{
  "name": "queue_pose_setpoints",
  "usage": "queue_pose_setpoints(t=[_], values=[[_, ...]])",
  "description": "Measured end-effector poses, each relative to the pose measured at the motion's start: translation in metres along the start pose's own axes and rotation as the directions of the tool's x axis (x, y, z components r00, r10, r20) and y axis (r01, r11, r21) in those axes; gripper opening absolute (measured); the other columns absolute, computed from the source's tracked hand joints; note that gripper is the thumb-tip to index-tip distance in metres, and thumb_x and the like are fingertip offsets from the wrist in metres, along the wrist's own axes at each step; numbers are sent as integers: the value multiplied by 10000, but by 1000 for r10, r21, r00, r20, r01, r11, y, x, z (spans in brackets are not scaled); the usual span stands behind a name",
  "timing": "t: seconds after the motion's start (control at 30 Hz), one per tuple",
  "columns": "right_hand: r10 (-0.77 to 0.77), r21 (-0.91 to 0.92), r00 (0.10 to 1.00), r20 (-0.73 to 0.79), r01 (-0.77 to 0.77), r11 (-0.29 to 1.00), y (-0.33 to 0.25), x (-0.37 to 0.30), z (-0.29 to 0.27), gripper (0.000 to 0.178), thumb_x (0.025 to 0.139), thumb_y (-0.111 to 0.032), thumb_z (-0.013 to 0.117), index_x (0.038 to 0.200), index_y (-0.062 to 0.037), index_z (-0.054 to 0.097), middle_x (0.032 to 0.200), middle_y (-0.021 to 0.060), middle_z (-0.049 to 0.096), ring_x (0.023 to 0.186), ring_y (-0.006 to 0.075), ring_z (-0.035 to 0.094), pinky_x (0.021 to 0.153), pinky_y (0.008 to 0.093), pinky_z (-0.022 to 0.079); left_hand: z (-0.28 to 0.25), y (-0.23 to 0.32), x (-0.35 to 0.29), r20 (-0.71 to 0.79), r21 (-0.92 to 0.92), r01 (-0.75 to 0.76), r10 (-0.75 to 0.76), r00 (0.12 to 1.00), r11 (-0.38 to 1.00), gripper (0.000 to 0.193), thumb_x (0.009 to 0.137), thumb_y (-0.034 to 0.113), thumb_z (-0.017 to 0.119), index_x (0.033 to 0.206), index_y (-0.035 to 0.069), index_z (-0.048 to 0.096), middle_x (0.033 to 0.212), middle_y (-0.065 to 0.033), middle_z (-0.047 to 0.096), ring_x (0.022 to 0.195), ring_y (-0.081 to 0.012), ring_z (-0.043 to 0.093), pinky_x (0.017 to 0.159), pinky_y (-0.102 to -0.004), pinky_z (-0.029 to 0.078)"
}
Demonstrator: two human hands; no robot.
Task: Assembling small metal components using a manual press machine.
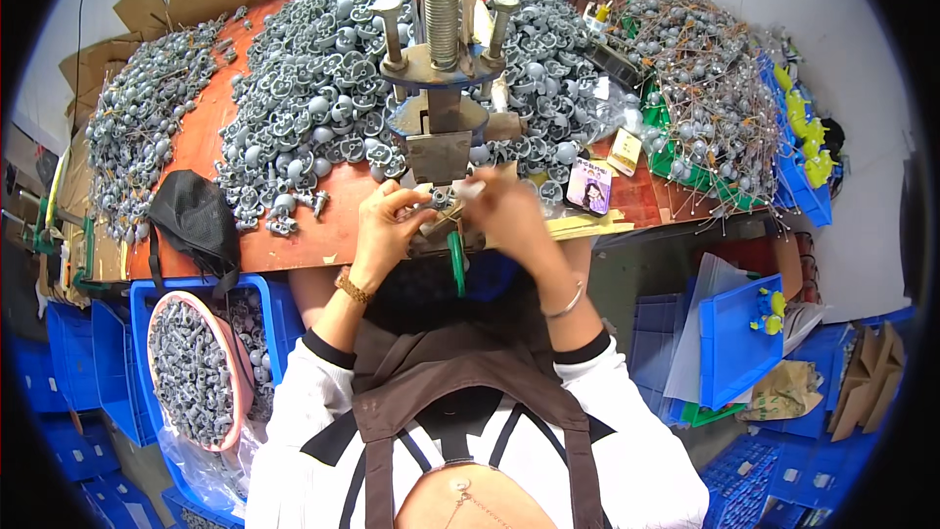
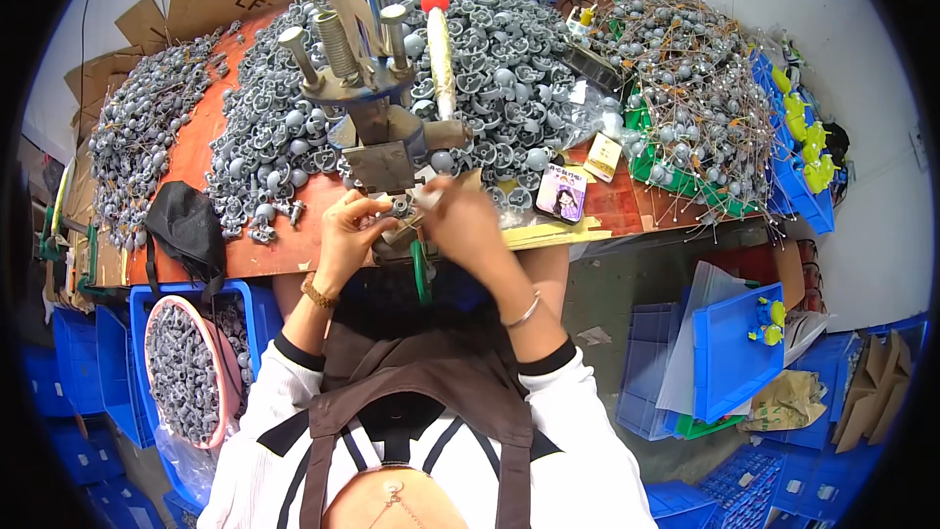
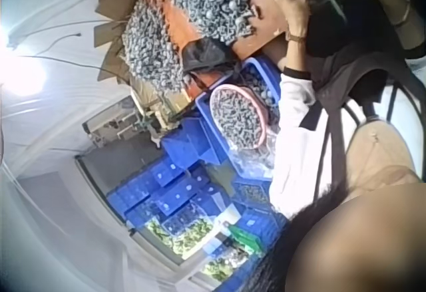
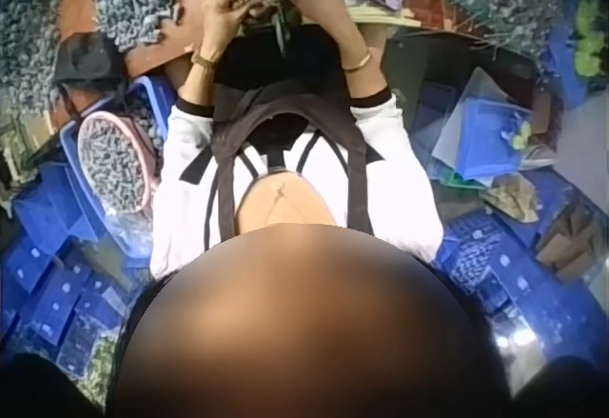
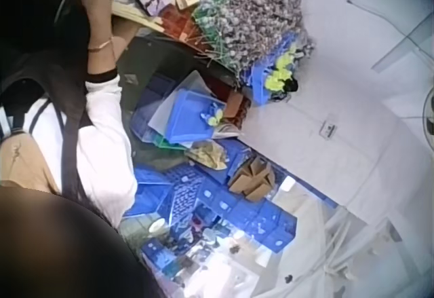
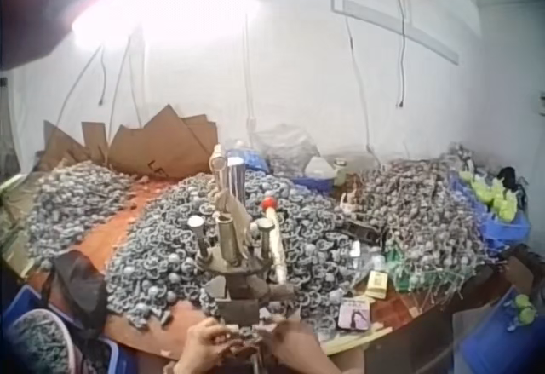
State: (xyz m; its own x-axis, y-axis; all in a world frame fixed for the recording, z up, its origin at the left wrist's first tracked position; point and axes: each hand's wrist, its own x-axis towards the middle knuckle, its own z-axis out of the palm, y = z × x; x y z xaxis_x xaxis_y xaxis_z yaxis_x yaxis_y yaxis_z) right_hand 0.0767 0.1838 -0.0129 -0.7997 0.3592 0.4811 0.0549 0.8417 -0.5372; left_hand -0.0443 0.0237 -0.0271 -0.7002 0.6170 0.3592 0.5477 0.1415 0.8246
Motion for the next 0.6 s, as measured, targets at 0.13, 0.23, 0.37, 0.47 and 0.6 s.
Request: queue_pose_setpoints(t=[0.13, 0.23, 0.37, 0.47, 0.6], values=[[286, 830, 950, 124, -257, 495, 29, 98, -45, 228, 935, -158, 525, 1062, 22, 584, 865, 102, 678, 776, 174, 669, 685, 309, 533, -2, 2, 15, 162, 34, -108, 101, 982, 994, 251, 637, 30, 797, 874, 46, 718, 703, -28, 529, 622, -130, 488, 561, -264, 393], [173, 934, 985, -6, -57, 353, 10, 141, -64, 294, 949, -115, 506, 1161, 89, 519, 1015, 120, 642, 860, 170, 653, 766, 286, 538, 8, 7, 13, 148, 75, -114, 102, 984, 991, 241, 629, 26, 788, 859, 43, 718, 710, -42, 537, 624, -150, 500, 568, -280, 401], [125, 708, 903, -412, 231, 667, -70, 75, -84, 255, 890, -107, 617, 1104, 23, 571, 988, 91, 637, 798, 178, 640, 761, 303, 527, 6, 12, 5, 63, 127, -4, -4, 998, 992, 231, 622, 51, 777, 843, 37, 712, 755, -95, 577, 698, -256, 571, 624, -363, 449], [-329, 341, 763, -556, 571, 747, -51, -3, -50, 201, 759, -116, 769, 757, -67, 574, 765, 53, 623, 770, 206, 613, 829, 358, 484, 7, 16, 3, 83, 161, -4, -9, 996, 987, 215, 655, 87, 781, 850, 34, 708, 746, -99, 571, 688, -250, 575, 619, -350, 450], [-511, 261, 791, -338, 600, 756, -43, 24, -98, 246, 668, -113, 829, 821, -79, 639, 810, 62, 653, 829, 229, 630, 800, 378, 494, -2, 26, -10, 25, 448, -75, 71, 997, 891, 148, 762, 174, 723, 836, 49, 694, 734, -113, 603, 654, -291, 595, 592, -379, 453]])
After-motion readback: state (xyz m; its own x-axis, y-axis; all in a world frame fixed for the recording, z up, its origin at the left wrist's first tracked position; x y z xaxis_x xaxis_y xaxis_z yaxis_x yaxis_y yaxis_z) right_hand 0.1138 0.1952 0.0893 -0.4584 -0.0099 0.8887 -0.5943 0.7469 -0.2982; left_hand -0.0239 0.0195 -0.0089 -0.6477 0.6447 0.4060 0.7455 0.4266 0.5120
